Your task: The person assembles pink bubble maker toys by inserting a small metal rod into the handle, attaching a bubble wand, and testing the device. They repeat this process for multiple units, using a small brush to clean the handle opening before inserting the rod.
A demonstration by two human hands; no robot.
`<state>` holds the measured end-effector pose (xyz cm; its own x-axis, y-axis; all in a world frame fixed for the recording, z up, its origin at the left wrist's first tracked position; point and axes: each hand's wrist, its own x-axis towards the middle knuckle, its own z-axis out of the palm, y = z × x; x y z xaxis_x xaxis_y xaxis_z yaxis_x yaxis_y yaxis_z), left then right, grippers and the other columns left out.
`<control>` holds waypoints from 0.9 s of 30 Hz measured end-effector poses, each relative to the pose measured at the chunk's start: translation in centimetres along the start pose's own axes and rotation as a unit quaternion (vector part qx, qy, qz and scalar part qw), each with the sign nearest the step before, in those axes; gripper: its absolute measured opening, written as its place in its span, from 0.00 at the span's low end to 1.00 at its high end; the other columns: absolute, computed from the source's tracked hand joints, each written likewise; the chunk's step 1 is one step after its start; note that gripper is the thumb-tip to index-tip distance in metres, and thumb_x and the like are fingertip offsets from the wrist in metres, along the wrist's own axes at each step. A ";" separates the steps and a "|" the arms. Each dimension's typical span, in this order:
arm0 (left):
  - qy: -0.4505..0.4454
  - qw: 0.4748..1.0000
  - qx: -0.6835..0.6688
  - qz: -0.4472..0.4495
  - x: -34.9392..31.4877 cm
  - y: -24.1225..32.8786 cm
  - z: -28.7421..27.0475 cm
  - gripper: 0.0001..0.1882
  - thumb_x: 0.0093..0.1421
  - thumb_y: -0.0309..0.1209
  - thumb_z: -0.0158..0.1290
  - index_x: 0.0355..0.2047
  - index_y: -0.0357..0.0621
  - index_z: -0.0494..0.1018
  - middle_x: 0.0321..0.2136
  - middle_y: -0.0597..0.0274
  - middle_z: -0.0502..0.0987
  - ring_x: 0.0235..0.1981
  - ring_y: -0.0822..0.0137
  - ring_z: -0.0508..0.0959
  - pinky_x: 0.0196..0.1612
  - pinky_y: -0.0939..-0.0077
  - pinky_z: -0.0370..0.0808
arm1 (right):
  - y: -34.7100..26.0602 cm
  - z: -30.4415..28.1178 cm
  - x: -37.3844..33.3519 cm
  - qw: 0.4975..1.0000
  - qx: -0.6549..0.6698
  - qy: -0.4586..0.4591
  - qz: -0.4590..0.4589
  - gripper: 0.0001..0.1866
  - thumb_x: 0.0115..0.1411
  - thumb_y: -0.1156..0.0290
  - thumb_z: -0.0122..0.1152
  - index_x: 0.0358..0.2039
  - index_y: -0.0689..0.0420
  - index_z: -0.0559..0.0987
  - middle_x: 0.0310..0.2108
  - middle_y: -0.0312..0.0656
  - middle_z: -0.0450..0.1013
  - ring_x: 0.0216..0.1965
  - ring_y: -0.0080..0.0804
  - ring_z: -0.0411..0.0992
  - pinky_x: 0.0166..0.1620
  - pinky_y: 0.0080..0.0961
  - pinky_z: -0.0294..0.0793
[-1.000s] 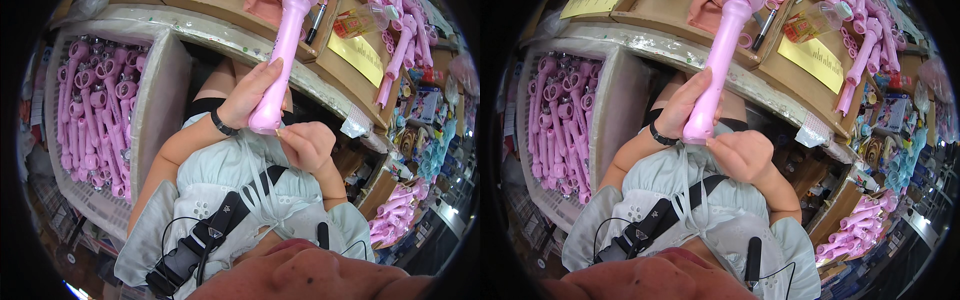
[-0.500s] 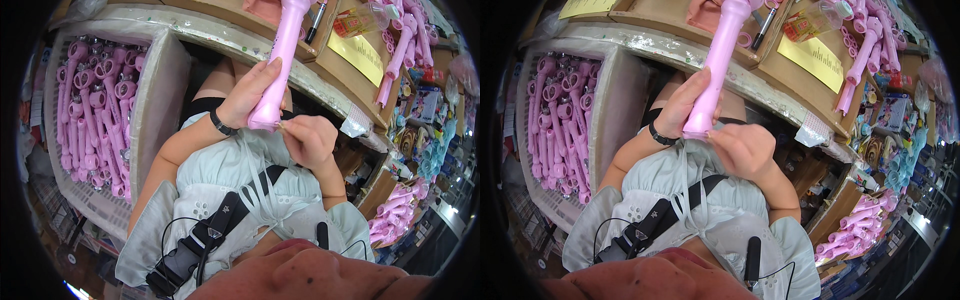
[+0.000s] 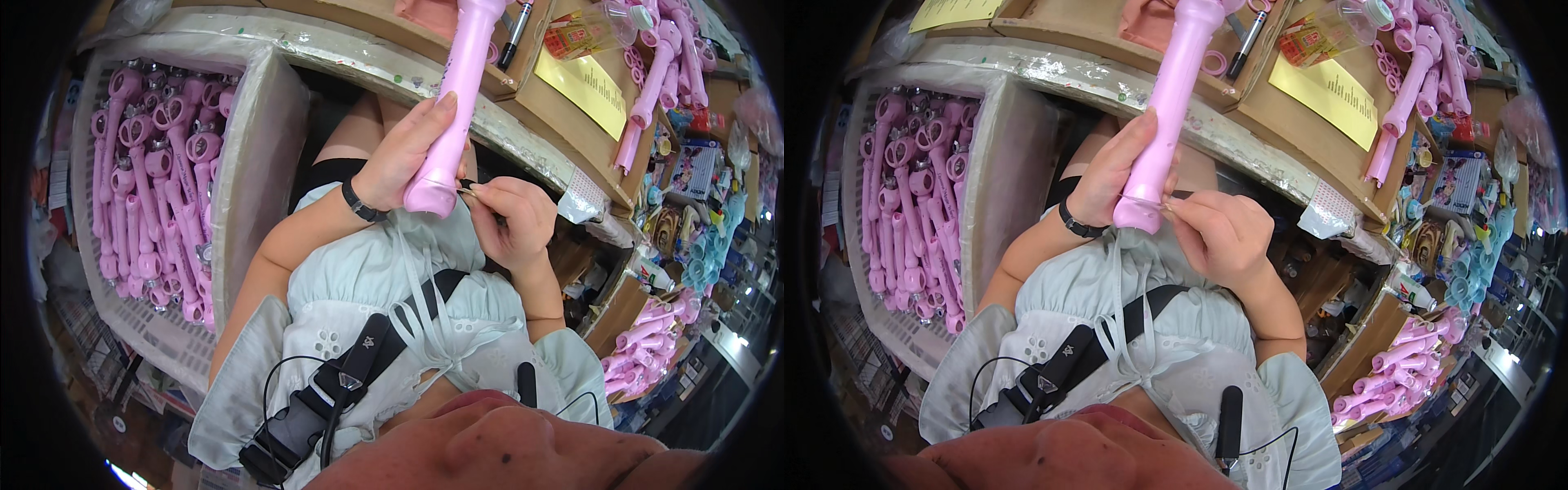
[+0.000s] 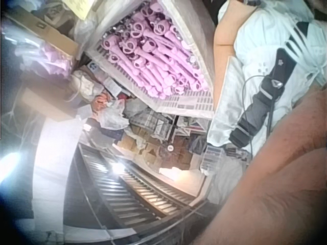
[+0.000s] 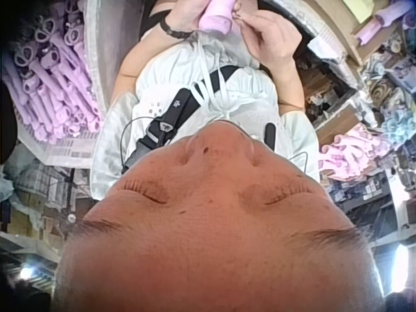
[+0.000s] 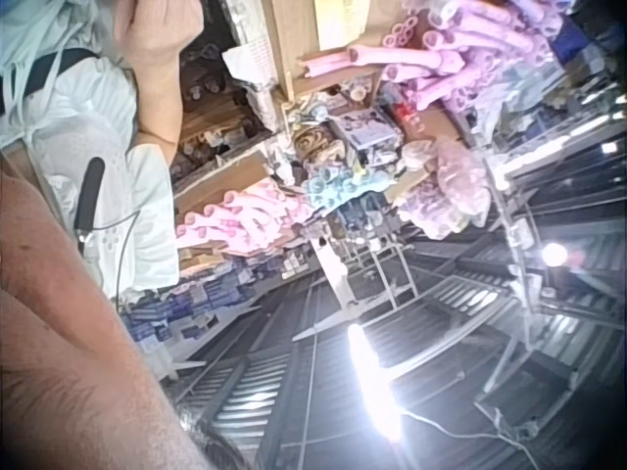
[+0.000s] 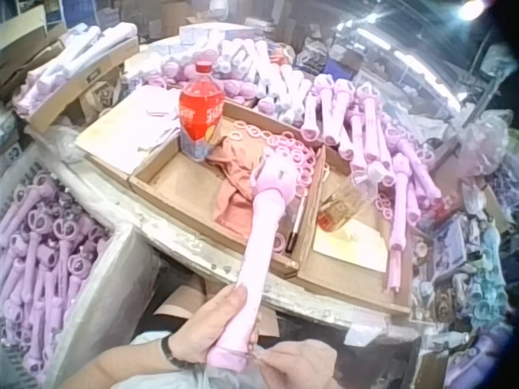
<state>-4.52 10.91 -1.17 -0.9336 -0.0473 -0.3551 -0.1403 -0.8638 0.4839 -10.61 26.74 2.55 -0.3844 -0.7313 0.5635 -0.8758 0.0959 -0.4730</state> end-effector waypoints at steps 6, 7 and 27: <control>0.000 1.000 0.002 0.000 0.0 0.0 -0.1 0.20 0.64 0.48 0.43 0.42 0.43 0.62 0.26 0.61 0.71 0.20 0.70 0.74 0.21 0.77 0.75 | -0.2 0.0 0.0 1.000 0.016 -0.008 -0.011 0.16 0.40 0.78 0.68 0.32 0.54 0.77 0.24 0.36 0.73 0.22 0.30 0.72 0.22 0.21 0.66; 0.001 1.000 0.001 -0.002 0.1 -0.1 -0.1 0.20 0.65 0.48 0.43 0.42 0.43 0.62 0.26 0.61 0.71 0.20 0.70 0.74 0.21 0.77 0.75 | -0.2 -0.1 0.0 1.000 0.004 0.006 0.017 0.16 0.40 0.77 0.69 0.32 0.54 0.77 0.24 0.36 0.73 0.22 0.30 0.72 0.22 0.21 0.66; -0.066 0.994 0.091 -0.015 -1.8 0.5 -1.0 0.37 0.56 0.26 0.54 0.61 0.43 0.47 0.37 0.56 0.71 0.33 0.66 0.76 0.38 0.70 0.75 | 12.0 -4.6 -1.1 0.913 -0.287 0.142 0.255 0.05 0.56 0.74 0.59 0.33 0.59 0.76 0.30 0.44 0.74 0.31 0.39 0.71 0.40 0.35 0.68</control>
<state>-2.63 10.09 -1.07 -0.9615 0.0533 -0.2697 -0.2148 -0.7577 0.6162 -22.04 31.81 -0.62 -0.7731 -0.2965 0.5607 -0.5399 0.7717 -0.3362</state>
